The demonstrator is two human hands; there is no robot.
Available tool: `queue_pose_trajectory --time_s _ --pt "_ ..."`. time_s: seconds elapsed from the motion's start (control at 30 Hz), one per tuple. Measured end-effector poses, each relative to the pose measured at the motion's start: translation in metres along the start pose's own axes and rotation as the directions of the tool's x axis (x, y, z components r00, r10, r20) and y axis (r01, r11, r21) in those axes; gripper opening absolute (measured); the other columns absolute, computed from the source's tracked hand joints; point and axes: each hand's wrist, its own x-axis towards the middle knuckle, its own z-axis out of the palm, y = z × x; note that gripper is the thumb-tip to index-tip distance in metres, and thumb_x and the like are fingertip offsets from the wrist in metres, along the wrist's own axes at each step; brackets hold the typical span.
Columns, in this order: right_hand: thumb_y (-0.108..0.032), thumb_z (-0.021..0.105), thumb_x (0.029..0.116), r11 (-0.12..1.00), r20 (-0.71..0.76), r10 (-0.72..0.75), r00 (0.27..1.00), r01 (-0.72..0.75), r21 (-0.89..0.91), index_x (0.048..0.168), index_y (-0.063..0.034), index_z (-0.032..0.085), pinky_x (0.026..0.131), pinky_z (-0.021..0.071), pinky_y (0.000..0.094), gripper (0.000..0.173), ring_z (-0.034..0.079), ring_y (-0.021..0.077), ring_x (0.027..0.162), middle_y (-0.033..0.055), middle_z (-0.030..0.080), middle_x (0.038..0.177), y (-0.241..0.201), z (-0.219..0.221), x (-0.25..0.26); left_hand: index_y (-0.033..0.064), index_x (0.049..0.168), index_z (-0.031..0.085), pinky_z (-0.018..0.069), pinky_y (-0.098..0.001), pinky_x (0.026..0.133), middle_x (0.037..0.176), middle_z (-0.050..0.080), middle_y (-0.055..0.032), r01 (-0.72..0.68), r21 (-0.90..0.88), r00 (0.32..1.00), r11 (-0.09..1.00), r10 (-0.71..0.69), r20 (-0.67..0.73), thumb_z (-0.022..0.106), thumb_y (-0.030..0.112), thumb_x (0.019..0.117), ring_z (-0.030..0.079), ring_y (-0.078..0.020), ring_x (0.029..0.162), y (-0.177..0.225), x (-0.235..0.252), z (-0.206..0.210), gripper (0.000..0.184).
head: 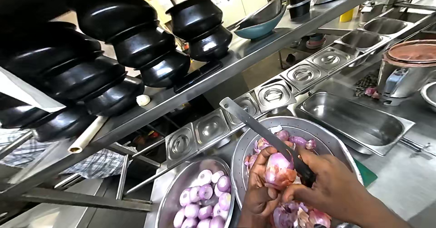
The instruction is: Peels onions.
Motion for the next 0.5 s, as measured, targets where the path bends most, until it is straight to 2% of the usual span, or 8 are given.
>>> queue_pose_trajectory --time_s 0.1,0.2,0.3,0.4,0.43,0.5 --pt "-0.083 0.052 0.0864 0.999 -0.009 -0.039 0.999 0.039 0.011 0.081 -0.0176 0.058 0.039 0.0388 0.0323 0.066 0.046 0.0086 0.045 -0.0061 0.044 0.053 0.000 0.002 -0.001 0.0079 0.145 0.048 0.0517 -0.0393 0.099 0.145 0.054 -0.0174 -0.006 0.001 1.000 1.000 0.006 -0.004 0.078 0.008 0.0820 0.061 -0.0256 0.121 0.001 0.001 0.001 0.070" --pt "-0.070 0.042 0.1000 0.995 -0.007 -0.103 0.995 0.103 0.013 0.083 -0.0158 0.058 0.038 0.0395 0.0338 0.059 0.049 0.0113 0.044 -0.0037 0.044 0.053 0.001 0.004 -0.003 0.0089 0.145 0.048 0.0507 -0.0384 0.104 0.143 0.057 -0.0146 0.001 -0.002 1.000 1.000 -0.001 -0.027 0.079 0.004 0.0829 0.061 -0.0238 0.124 0.001 0.000 0.003 0.069" --pt "-0.060 0.030 0.1078 0.989 -0.011 -0.142 0.990 0.142 -0.048 0.081 -0.0152 0.055 0.037 0.0365 0.0340 0.058 0.047 0.0131 0.043 -0.0027 0.040 0.052 0.000 0.006 -0.004 0.0106 0.137 0.052 0.0554 -0.0355 0.097 0.134 0.064 -0.0112 -0.002 0.105 0.991 0.994 0.016 -0.130 0.087 0.006 0.0744 0.066 -0.0201 0.116 0.000 0.001 0.007 0.072" --pt "-0.058 0.026 0.1093 0.989 -0.021 -0.141 0.990 0.140 -0.043 0.084 -0.0155 0.058 0.038 0.0395 0.0346 0.059 0.051 0.0126 0.045 -0.0026 0.044 0.053 0.000 0.004 -0.004 0.0104 0.136 0.052 0.0568 -0.0335 0.093 0.126 0.066 -0.0069 -0.025 0.312 0.981 0.950 0.084 -0.175 0.095 0.022 0.0659 0.067 -0.0151 0.108 -0.004 0.004 0.005 0.083" --pt "-0.057 0.025 0.1094 0.989 -0.022 -0.144 0.989 0.143 -0.035 0.085 -0.0156 0.058 0.039 0.0398 0.0344 0.058 0.051 0.0122 0.045 -0.0026 0.045 0.053 0.000 0.004 -0.004 0.0094 0.135 0.055 0.0572 -0.0321 0.092 0.123 0.068 -0.0054 -0.039 0.389 0.975 0.920 0.120 -0.186 0.095 0.032 0.0660 0.068 -0.0129 0.105 -0.006 0.004 0.004 0.083" --pt "-0.057 0.025 0.1094 0.988 -0.018 -0.154 0.988 0.153 -0.019 0.089 -0.0148 0.060 0.039 0.0413 0.0350 0.058 0.053 0.0125 0.047 -0.0017 0.047 0.055 0.000 0.003 -0.006 0.0077 0.125 0.063 0.0583 -0.0297 0.086 0.111 0.071 -0.0035 -0.071 0.473 0.954 0.878 0.197 -0.224 0.092 0.044 0.0690 0.069 -0.0102 0.097 -0.006 0.006 0.011 0.072"
